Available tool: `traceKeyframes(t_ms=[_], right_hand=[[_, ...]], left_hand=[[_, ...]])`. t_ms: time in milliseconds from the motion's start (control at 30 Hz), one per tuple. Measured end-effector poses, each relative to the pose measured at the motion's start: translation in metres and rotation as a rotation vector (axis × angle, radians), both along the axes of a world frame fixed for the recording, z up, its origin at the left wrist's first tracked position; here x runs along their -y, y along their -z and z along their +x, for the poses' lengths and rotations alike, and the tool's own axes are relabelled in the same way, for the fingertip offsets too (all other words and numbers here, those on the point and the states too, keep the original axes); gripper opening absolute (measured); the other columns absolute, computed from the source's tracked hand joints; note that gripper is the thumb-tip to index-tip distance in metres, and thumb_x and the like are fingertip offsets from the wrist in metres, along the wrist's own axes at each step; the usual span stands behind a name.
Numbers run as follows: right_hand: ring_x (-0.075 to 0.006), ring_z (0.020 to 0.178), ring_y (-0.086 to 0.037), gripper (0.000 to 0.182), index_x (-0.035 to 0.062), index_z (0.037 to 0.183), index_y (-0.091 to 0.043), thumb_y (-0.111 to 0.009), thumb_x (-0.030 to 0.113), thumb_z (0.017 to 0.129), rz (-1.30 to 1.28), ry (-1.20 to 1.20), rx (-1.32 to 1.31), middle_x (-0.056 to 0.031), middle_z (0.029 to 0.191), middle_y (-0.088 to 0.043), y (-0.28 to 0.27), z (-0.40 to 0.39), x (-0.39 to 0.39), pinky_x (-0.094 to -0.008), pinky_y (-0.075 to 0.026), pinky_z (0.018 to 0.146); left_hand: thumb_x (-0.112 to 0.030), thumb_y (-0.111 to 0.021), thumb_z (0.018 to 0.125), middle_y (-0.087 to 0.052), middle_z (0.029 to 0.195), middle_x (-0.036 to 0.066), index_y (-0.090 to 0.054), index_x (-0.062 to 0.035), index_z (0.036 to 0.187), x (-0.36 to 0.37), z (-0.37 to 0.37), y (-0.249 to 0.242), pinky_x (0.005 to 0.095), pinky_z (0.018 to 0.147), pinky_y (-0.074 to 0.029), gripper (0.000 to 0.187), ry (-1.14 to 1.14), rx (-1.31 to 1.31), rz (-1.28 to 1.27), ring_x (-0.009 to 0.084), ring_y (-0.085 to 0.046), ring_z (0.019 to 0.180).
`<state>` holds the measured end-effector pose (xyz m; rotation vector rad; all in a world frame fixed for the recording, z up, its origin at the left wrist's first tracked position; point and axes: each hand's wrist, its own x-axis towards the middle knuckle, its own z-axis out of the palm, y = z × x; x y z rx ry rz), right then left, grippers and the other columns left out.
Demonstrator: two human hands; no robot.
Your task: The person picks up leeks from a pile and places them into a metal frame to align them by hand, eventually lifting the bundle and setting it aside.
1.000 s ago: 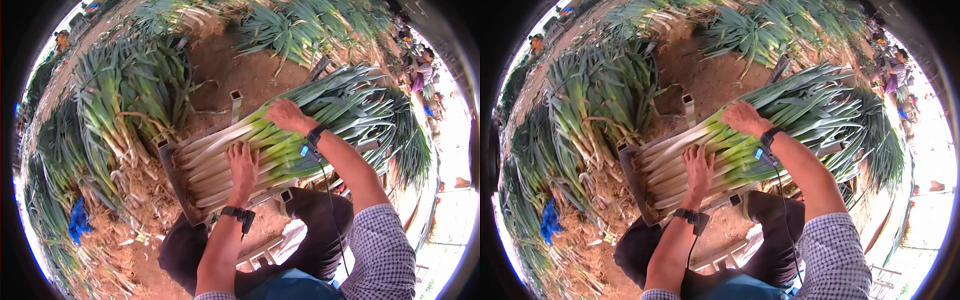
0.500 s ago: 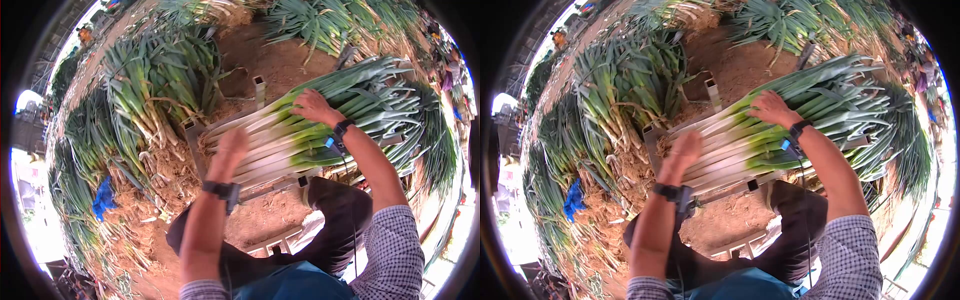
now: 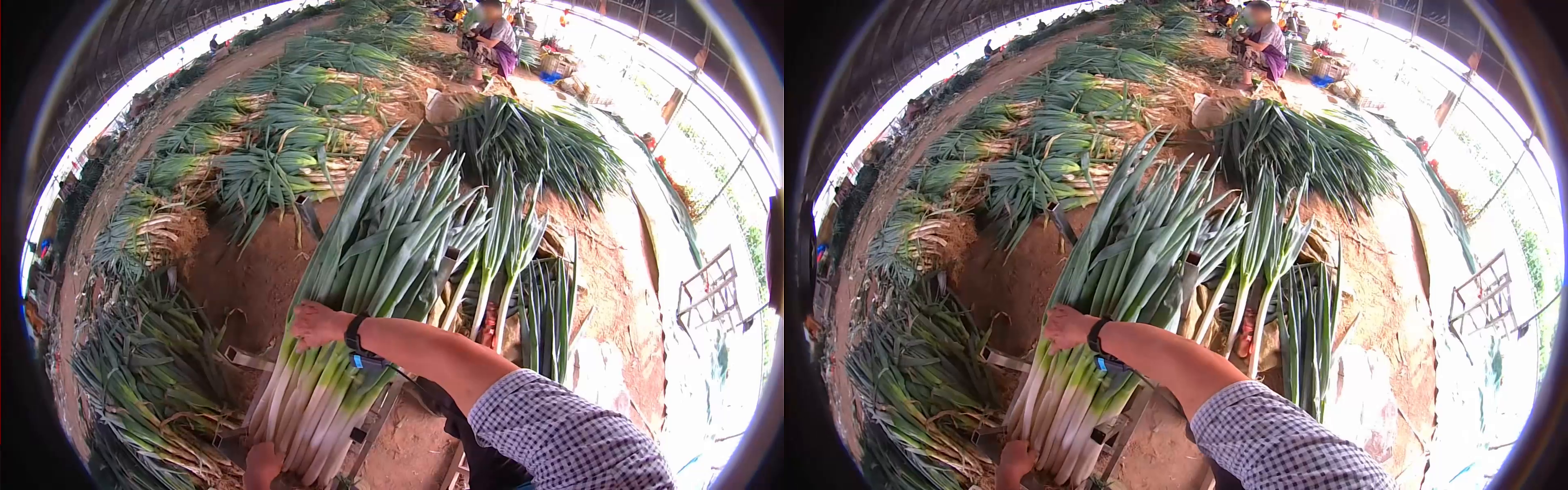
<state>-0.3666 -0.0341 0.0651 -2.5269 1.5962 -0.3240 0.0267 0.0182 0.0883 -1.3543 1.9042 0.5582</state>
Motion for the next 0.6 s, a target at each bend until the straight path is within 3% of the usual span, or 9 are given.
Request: traceKeyframes(t_ms=[100,300,433,533,600], right_hand=[[-0.0281,0.107,-0.055,0.043,0.0123,0.076,-0.070,-0.070,0.055,0.075,-0.055,0.000,0.031,-0.0044,0.086,-0.065,0.004,-0.001,0.001,-0.0462,-0.036,0.105],[-0.0258,0.103,-0.057,0.042,0.0138,0.080,-0.072,-0.071,0.055,0.076,-0.238,0.005,0.060,-0.0025,0.083,-0.066,0.015,-0.001,0.005,-0.0442,-0.039,0.101],[-0.0270,0.103,-0.059,0.044,0.0137,0.083,-0.072,-0.070,0.058,0.077,-0.183,-0.023,-0.001,-0.0035,0.084,-0.067,0.010,0.001,0.007,-0.0437,-0.041,0.098],[-0.0277,0.104,-0.062,0.051,0.0100,0.087,-0.074,-0.070,0.060,0.074,-0.129,-0.016,-0.032,-0.0067,0.094,-0.070,0.005,0.004,0.009,-0.0422,-0.043,0.097],[-0.0273,0.101,-0.061,0.051,0.0093,0.082,-0.071,-0.071,0.059,0.071,-0.230,-0.006,0.011,-0.0067,0.089,-0.069,0.011,0.008,0.012,-0.0414,-0.043,0.095]], left_hand=[[-0.027,-0.071,0.085,-0.066,0.102,0.024,-0.061,0.0053,0.107,0.000,0.016,0.016,0.0517,0.091,-0.051,0.040,-0.095,-0.053,0.014,0.0441,-0.063,0.100],[-0.020,-0.055,0.104,-0.032,0.159,0.020,-0.032,-0.0024,0.154,-0.032,-0.014,-0.035,0.0495,0.119,-0.034,0.058,-0.135,-0.108,0.058,0.0361,-0.035,0.144],[-0.016,-0.058,0.101,-0.035,0.156,0.022,-0.033,-0.0010,0.153,-0.034,-0.028,-0.045,0.0494,0.118,-0.036,0.059,-0.137,-0.007,0.069,0.0373,-0.037,0.142],[-0.015,-0.059,0.100,-0.037,0.155,0.022,-0.035,-0.0008,0.152,-0.031,-0.020,-0.035,0.0492,0.116,-0.038,0.058,-0.107,-0.038,0.029,0.0377,-0.037,0.142],[-0.015,-0.059,0.100,-0.040,0.153,0.022,-0.038,-0.0007,0.150,-0.033,-0.017,-0.034,0.0495,0.114,-0.040,0.056,-0.136,-0.083,0.002,0.0381,-0.039,0.140]])
